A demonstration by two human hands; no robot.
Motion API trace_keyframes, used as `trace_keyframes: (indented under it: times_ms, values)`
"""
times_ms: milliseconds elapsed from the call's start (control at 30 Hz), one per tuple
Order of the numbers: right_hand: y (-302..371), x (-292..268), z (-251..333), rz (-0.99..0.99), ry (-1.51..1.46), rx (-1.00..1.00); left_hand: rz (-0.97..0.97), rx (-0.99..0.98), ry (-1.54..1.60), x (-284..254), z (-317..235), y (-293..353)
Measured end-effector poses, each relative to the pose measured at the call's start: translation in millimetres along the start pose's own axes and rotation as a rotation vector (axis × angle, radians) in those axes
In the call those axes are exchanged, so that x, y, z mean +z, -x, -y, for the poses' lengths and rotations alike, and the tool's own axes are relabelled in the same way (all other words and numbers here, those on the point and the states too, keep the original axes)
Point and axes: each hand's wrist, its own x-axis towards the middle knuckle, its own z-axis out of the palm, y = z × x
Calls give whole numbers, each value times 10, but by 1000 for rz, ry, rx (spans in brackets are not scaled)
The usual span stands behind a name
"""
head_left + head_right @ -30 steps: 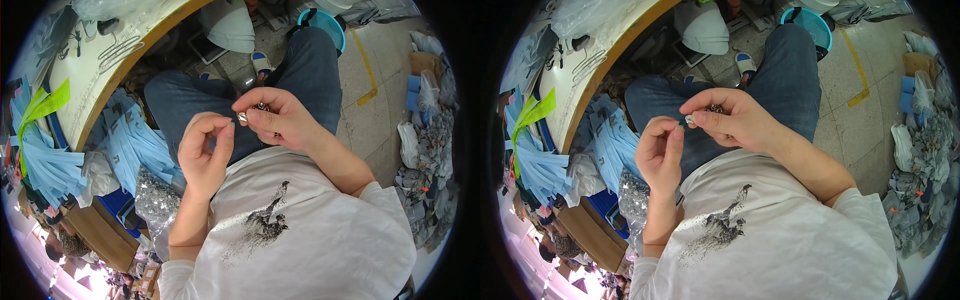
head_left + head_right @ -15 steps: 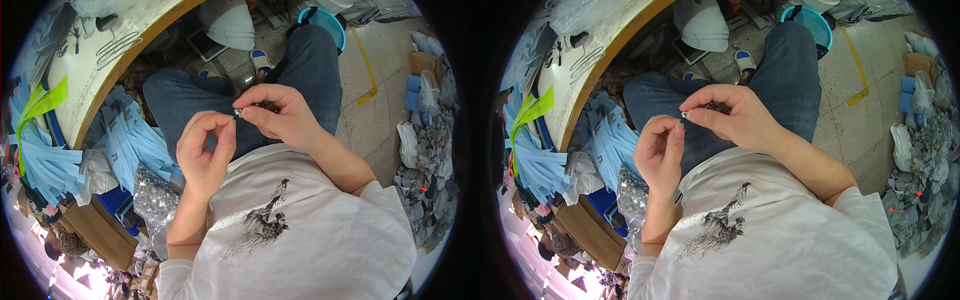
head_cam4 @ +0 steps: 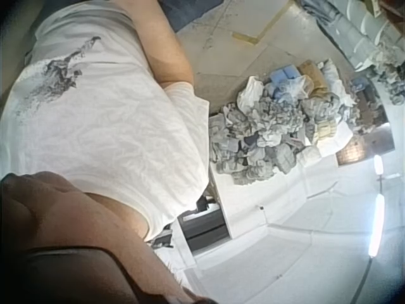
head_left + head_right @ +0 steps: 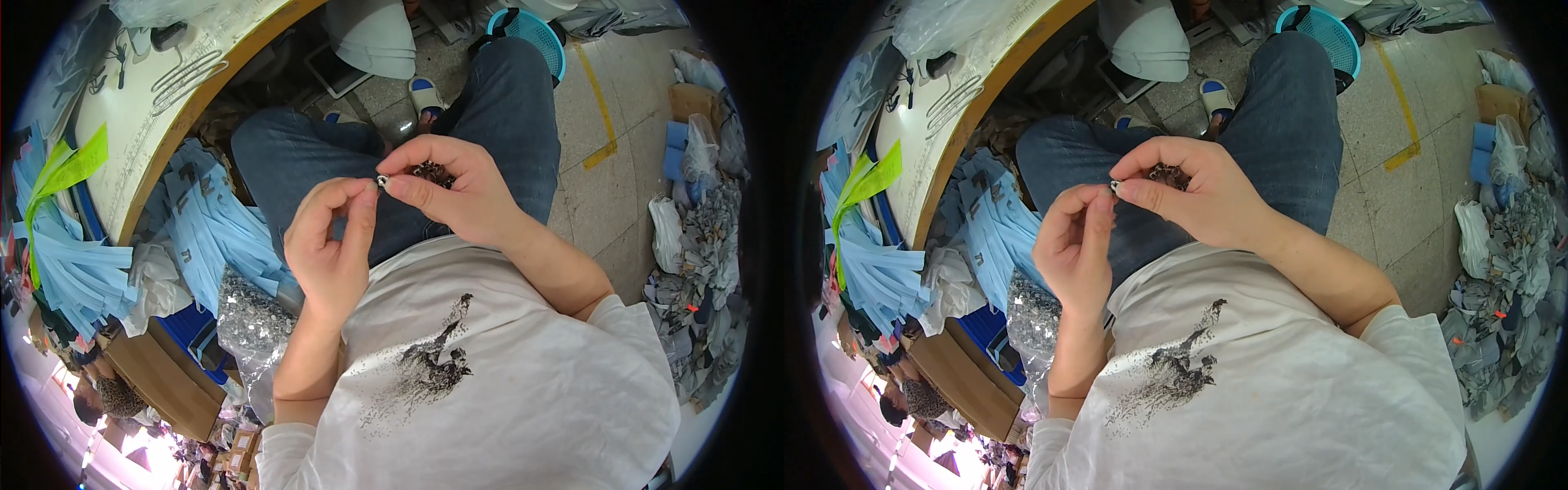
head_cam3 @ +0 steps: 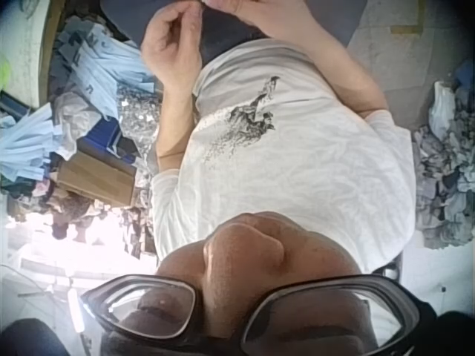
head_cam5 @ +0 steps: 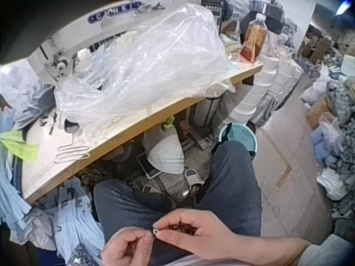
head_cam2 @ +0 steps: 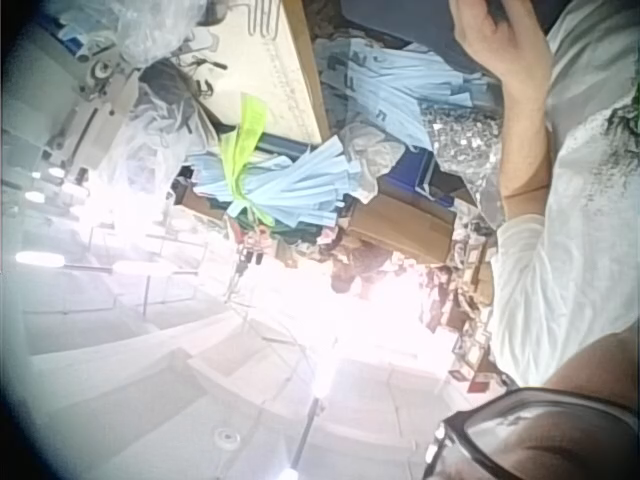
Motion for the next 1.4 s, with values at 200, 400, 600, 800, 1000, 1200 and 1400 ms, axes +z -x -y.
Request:
trace_keyframes:
  times_ms: [200, 400, 600, 800, 1000, 1200, 1400]
  values:
    - [-4, 11, -21, 8, -76, 22, -37, 16, -47, 47, 55, -4]
    - [-1, 45, -71, -28, -89, 2, -43, 177, -197, 77, 60, 11]
    - [5, 23, -53, -17, -94, 39, -60, 272, -257, 64, 76, -2]
    - [0, 39, -97, -26, -42, -37, -73, 285, -323, 74, 57, -7]
    - [-15, 30, -124, -26, 36, -86, -35, 535, -484, 43, 35, -68]
    - [8, 6, -27, 52, -209, 115, 38, 458, -343, -38, 77, -104]
    - [-20, -8, -28, -7, -163, 162, 81, 398, -297, -9, 62, -107]
